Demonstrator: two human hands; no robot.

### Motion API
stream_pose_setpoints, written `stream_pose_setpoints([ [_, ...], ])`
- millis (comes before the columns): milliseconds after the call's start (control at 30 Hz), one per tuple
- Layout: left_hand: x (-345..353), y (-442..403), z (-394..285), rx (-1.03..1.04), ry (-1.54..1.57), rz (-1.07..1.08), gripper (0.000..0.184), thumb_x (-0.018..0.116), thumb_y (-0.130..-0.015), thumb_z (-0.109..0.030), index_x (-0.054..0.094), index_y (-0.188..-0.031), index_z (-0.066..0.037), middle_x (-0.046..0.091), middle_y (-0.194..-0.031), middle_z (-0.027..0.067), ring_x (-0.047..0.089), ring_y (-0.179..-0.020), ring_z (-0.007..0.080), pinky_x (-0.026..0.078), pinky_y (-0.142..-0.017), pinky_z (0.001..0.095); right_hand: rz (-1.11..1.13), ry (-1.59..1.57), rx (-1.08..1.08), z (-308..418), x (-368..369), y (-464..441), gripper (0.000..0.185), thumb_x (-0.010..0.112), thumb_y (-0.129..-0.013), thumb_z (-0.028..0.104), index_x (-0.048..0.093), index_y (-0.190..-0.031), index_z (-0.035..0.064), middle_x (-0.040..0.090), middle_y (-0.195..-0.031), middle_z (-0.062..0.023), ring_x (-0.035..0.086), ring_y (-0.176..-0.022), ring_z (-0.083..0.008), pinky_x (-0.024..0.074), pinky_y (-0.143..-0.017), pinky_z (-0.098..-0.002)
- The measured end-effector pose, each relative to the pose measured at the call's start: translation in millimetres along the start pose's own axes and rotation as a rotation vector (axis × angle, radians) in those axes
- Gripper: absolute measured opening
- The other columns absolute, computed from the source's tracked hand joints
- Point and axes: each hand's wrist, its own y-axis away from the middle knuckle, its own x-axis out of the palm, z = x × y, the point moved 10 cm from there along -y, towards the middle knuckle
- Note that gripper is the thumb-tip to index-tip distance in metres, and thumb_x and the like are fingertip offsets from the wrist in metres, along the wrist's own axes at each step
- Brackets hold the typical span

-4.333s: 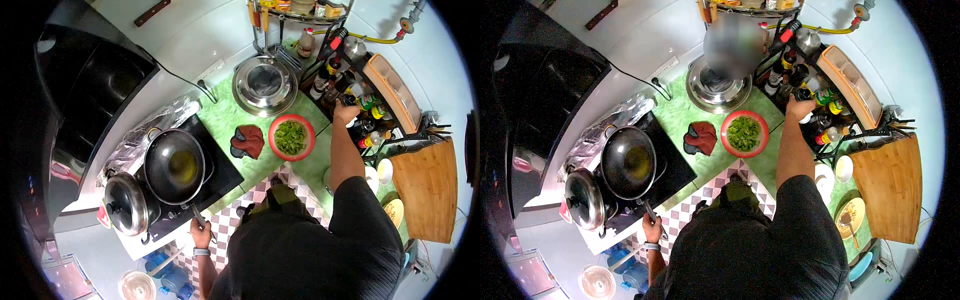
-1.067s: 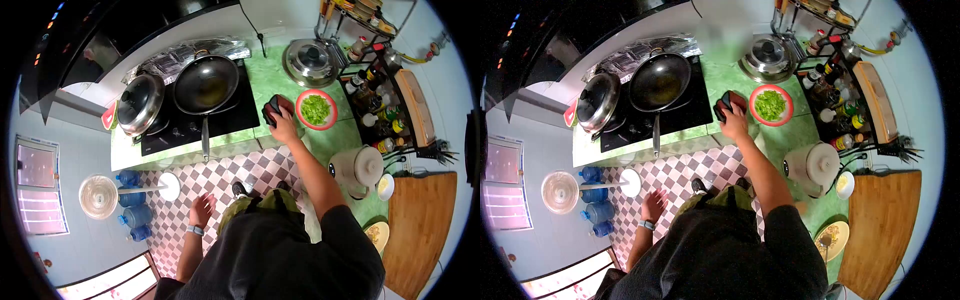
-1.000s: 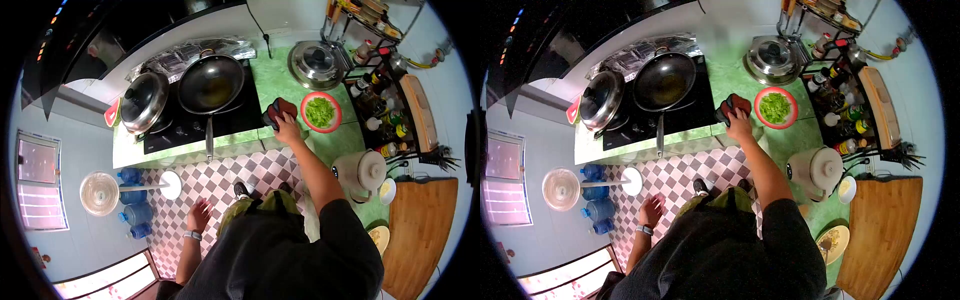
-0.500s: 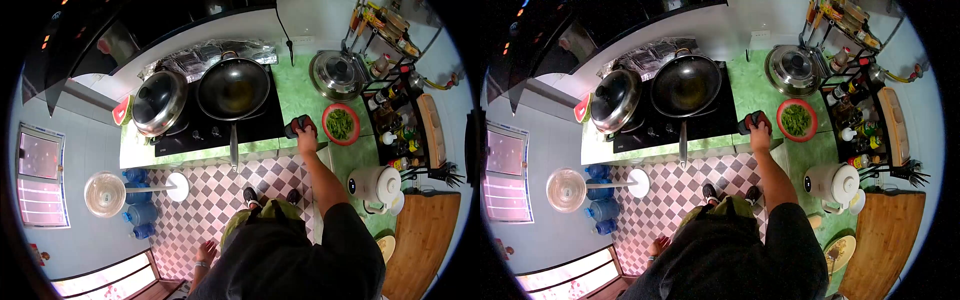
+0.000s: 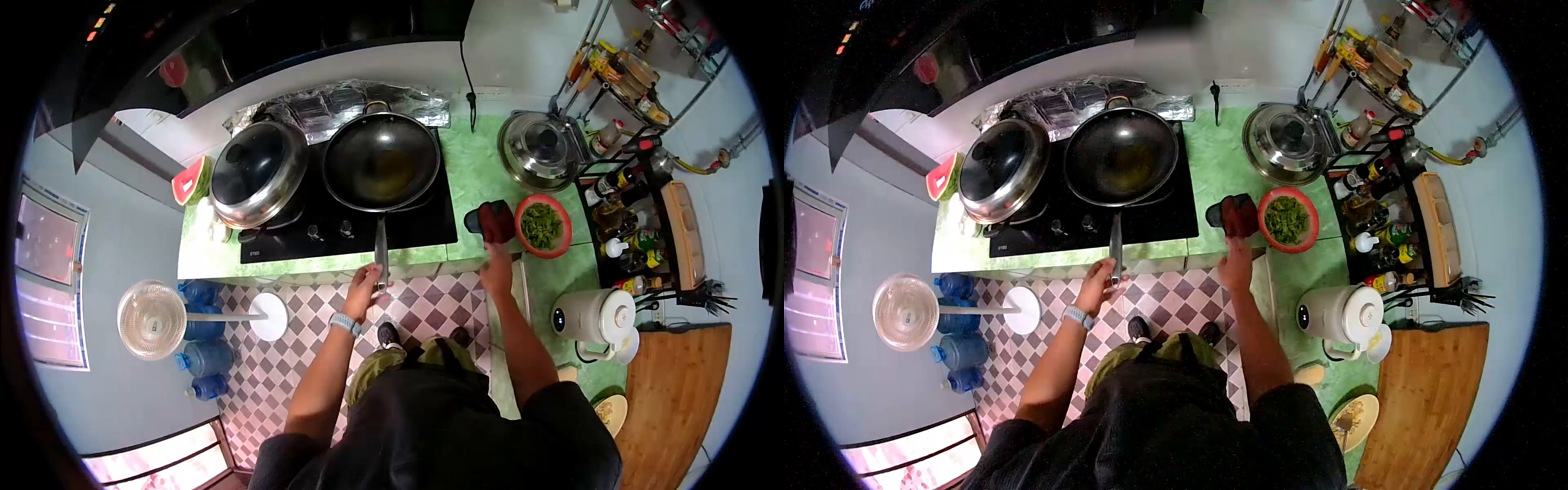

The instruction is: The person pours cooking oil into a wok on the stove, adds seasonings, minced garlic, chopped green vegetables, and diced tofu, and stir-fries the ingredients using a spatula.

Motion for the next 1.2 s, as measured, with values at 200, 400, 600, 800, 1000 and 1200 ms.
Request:
stream_pose_setpoints([
  [200,35.7,-56.3,-17.5,0.046,-0.014,-0.026,0.025,0.061,-0.096,-0.033,0.049,-0.099,-0.011,0.055,-0.079,0.0009,0.050,-0.058,0.0099,0.040,-0.043,0.0244,0.127,-0.163,0.051,-4.6,-23.7,102.5,0.038,0.063,-0.077,-0.001,0.064,-0.115,0.0056,0.064,-0.111,-0.0175,0.059,-0.108,-0.0348,0.0485,-0.092,-0.0422],
  [400,29.6,-46.1,-16.2,0.088,-0.049,-0.009,0.027,0.058,-0.098,-0.034,0.043,-0.091,-0.013,0.044,-0.067,-0.0022,0.038,-0.047,0.0062,0.028,-0.038,0.0221,0.079,-0.370,0.302,-28.9,-55.5,166.2,0.029,0.062,-0.081,0.004,0.063,-0.109,0.0043,0.063,-0.106,-0.0195,0.062,-0.095,-0.0364,0.0508,-0.083,-0.0423],
  [600,38.0,-54.0,-21.9,0.117,-0.090,0.021,0.025,0.058,-0.099,-0.033,0.045,-0.092,-0.012,0.044,-0.066,-0.0021,0.038,-0.046,0.0061,0.029,-0.038,0.0229,0.062,-0.248,0.309,-30.3,-70.7,176.1,0.034,0.060,-0.079,-0.005,0.065,-0.111,0.0060,0.065,-0.102,-0.0123,0.065,-0.093,-0.0252,0.0547,-0.073,-0.0345],
  [800,47.1,-43.4,-16.8,0.138,-0.130,-0.072,0.024,0.058,-0.099,-0.031,0.044,-0.092,-0.012,0.042,-0.064,-0.0041,0.036,-0.045,0.0049,0.027,-0.037,0.0230,0.000,-0.403,0.346,-28.6,-80.2,169.4,0.029,0.059,-0.083,-0.002,0.064,-0.110,0.0054,0.064,-0.104,-0.0172,0.064,-0.091,-0.0289,0.0535,-0.070,-0.0368],
  [1000,40.8,-52.0,-22.9,0.151,-0.137,-0.070,0.023,0.058,-0.099,-0.031,0.048,-0.093,-0.011,0.043,-0.064,-0.0040,0.037,-0.046,0.0050,0.028,-0.037,0.0233,0.009,-0.400,0.374,-26.4,-84.7,173.5,0.025,0.059,-0.086,0.002,0.064,-0.110,0.0038,0.066,-0.099,-0.0157,0.065,-0.085,-0.0279,0.0532,-0.070,-0.0358],
  [1200,-1.0,-75.5,-10.7,0.123,-0.295,-0.129,0.031,0.063,-0.089,-0.041,0.063,-0.097,-0.011,0.058,-0.072,-0.0004,0.051,-0.052,0.0109,0.039,-0.043,0.0254,0.091,-0.230,0.456,-7.6,-97.1,179.3,0.019,0.060,-0.090,0.023,0.063,-0.086,0.0040,0.063,-0.081,-0.0193,0.062,-0.077,-0.0397,0.0481,-0.067,-0.0457],
])
